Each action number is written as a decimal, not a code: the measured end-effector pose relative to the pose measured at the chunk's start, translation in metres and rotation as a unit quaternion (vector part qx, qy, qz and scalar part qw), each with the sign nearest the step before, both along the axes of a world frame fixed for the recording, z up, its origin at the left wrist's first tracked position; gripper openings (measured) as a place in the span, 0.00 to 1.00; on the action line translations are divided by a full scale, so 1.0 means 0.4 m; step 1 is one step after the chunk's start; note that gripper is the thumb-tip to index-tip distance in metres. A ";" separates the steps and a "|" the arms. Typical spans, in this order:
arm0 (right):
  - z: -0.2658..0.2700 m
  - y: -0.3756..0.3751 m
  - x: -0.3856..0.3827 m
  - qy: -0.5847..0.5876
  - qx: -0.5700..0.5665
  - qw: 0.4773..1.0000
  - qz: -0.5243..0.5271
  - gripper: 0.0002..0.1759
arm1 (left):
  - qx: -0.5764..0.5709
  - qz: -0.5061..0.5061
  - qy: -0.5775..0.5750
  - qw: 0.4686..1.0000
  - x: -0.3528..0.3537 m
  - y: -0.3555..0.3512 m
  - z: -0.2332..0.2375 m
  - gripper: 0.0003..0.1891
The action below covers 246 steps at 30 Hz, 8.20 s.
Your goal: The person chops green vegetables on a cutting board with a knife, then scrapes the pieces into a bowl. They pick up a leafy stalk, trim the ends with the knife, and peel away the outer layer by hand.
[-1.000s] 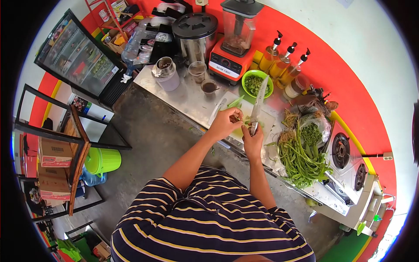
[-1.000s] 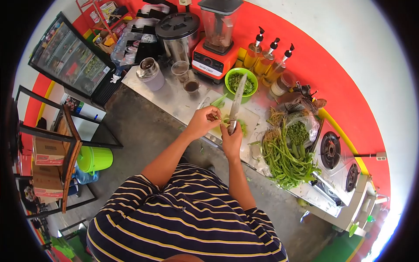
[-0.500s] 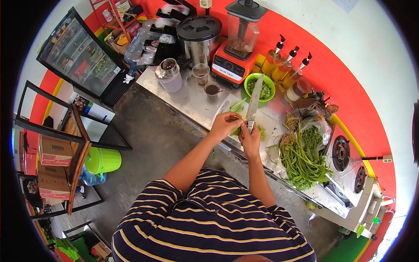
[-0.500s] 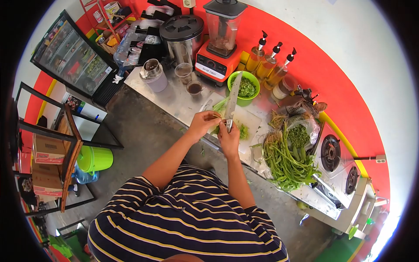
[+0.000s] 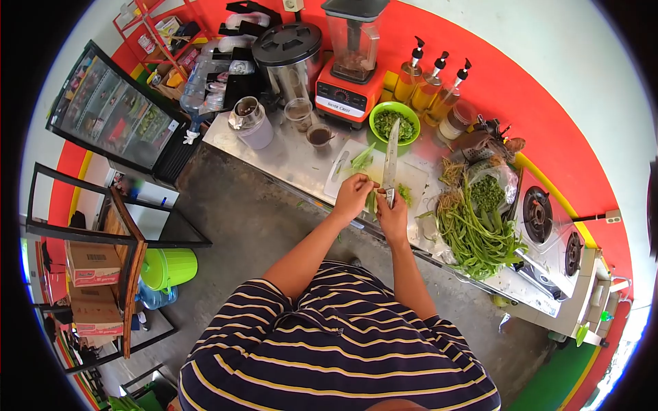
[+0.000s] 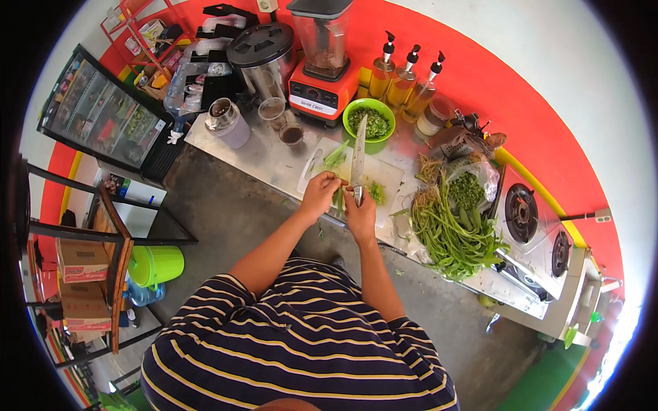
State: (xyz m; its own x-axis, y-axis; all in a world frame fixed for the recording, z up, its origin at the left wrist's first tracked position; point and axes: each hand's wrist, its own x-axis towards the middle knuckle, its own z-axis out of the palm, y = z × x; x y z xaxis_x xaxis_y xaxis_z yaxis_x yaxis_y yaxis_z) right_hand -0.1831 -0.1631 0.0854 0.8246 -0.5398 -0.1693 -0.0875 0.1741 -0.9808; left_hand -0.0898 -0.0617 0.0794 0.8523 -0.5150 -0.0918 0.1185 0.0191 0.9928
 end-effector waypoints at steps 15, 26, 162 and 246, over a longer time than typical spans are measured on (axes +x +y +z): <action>-0.124 -0.112 -0.281 0.180 -0.277 0.935 0.129 0.17 | 0.225 -0.001 -0.289 0.931 0.019 -0.022 -0.162 0.07; -0.095 -0.019 -0.184 0.264 -0.415 0.866 0.093 0.19 | 0.223 -0.071 -0.335 0.913 0.018 -0.033 -0.224 0.07; -0.093 0.050 -0.094 0.370 -0.422 0.817 0.130 0.13 | 0.198 -0.265 -0.583 0.742 0.110 0.012 -0.177 0.14; -0.125 0.088 -0.061 0.444 -0.371 0.815 0.022 0.20 | 0.244 -0.172 -0.502 0.812 0.088 -0.008 -0.205 0.07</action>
